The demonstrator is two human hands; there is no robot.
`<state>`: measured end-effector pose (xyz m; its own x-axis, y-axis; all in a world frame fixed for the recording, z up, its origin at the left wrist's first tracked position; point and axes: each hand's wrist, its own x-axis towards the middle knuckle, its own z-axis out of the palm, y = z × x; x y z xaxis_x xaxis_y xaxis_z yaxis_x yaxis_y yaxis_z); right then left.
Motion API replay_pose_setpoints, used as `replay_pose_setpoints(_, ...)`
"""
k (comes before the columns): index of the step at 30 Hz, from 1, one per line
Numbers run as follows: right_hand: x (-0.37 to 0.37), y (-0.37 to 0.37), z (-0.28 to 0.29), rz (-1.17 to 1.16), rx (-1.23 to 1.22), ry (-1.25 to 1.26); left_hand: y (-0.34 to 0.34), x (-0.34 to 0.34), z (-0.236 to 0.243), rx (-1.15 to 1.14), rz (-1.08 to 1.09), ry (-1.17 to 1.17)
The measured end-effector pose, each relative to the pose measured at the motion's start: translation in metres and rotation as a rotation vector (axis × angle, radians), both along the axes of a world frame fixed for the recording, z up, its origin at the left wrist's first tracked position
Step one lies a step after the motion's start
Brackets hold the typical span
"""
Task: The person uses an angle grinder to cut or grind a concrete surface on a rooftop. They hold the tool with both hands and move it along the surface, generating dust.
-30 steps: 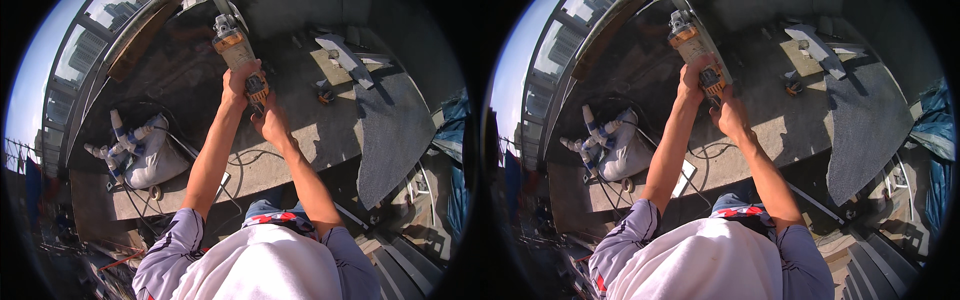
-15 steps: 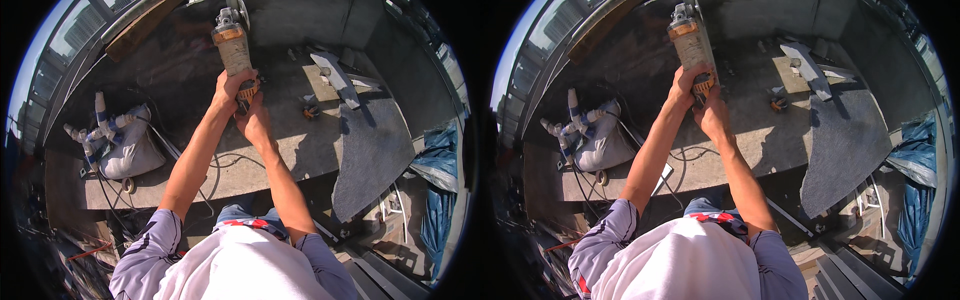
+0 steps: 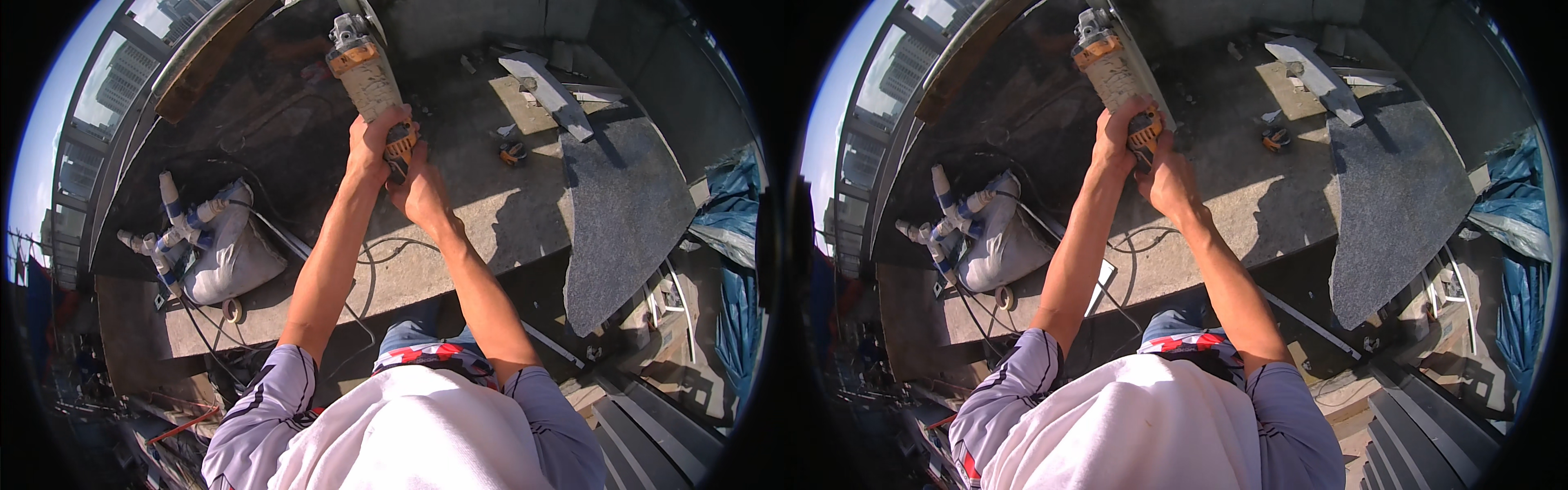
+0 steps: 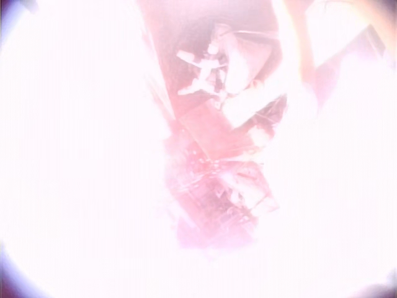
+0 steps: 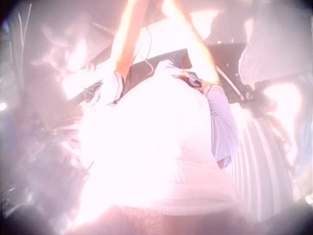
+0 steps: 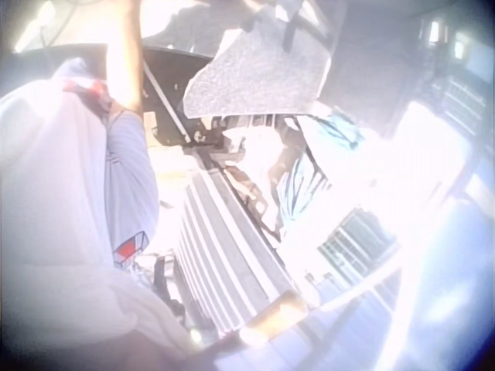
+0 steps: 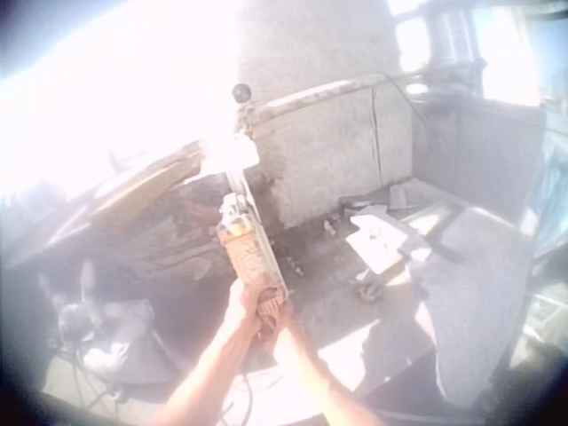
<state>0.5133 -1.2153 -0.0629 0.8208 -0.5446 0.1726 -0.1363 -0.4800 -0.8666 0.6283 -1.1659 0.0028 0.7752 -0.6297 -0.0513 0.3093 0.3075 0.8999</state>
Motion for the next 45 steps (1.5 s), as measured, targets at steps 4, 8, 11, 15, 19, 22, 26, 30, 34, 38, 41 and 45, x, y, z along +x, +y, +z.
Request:
replay_pose_setpoints(4,0.000,-0.001,-0.007,-0.007,-0.026,0.007,0.000,-0.002,-0.006,-0.008,-0.003,0.007)
replay_pose_setpoints(8,-0.002,-0.001,-0.011,-0.005,-0.031,0.009,-0.001,-0.001,-0.012,-0.033,-0.013,0.002)
replay_pose_setpoints(11,-0.001,-0.002,-0.016,-0.002,-0.036,-0.007,-0.001,-0.001,-0.014,-0.037,-0.024,0.003)
replay_pose_setpoints(15,0.005,-0.002,-0.016,-0.003,-0.027,0.006,0.001,0.004,-0.011,-0.012,-0.040,-0.008)
replay_pose_setpoints(19,0.009,-0.003,-0.012,-0.017,-0.024,0.007,-0.002,0.006,-0.008,-0.017,-0.028,-0.018)
replay_pose_setpoints(22,0.013,-0.005,-0.013,-0.007,-0.034,0.018,-0.001,0.009,-0.007,-0.032,-0.036,-0.013)
replay_pose_setpoints(26,0.019,-0.004,-0.008,-0.012,-0.029,-0.010,-0.001,0.014,-0.002,-0.036,-0.041,-0.018)
replay_pose_setpoints(30,0.020,-0.008,-0.010,-0.005,-0.054,-0.023,-0.003,0.015,0.002,-0.008,-0.038,-0.038)
replay_pose_setpoints(34,0.014,-0.004,-0.015,-0.017,-0.021,-0.022,-0.002,0.010,-0.005,-0.010,-0.053,-0.023)
replay_pose_setpoints(38,0.003,0.000,-0.017,-0.019,-0.034,-0.030,0.001,0.000,-0.009,0.000,-0.039,-0.019)
replay_pose_setpoints(41,0.000,-0.001,-0.021,-0.023,-0.053,-0.063,0.001,-0.004,-0.010,0.018,-0.037,-0.014)
replay_pose_setpoints(45,-0.003,-0.001,-0.023,-0.009,-0.042,-0.041,0.001,-0.005,-0.015,-0.007,-0.026,-0.025)
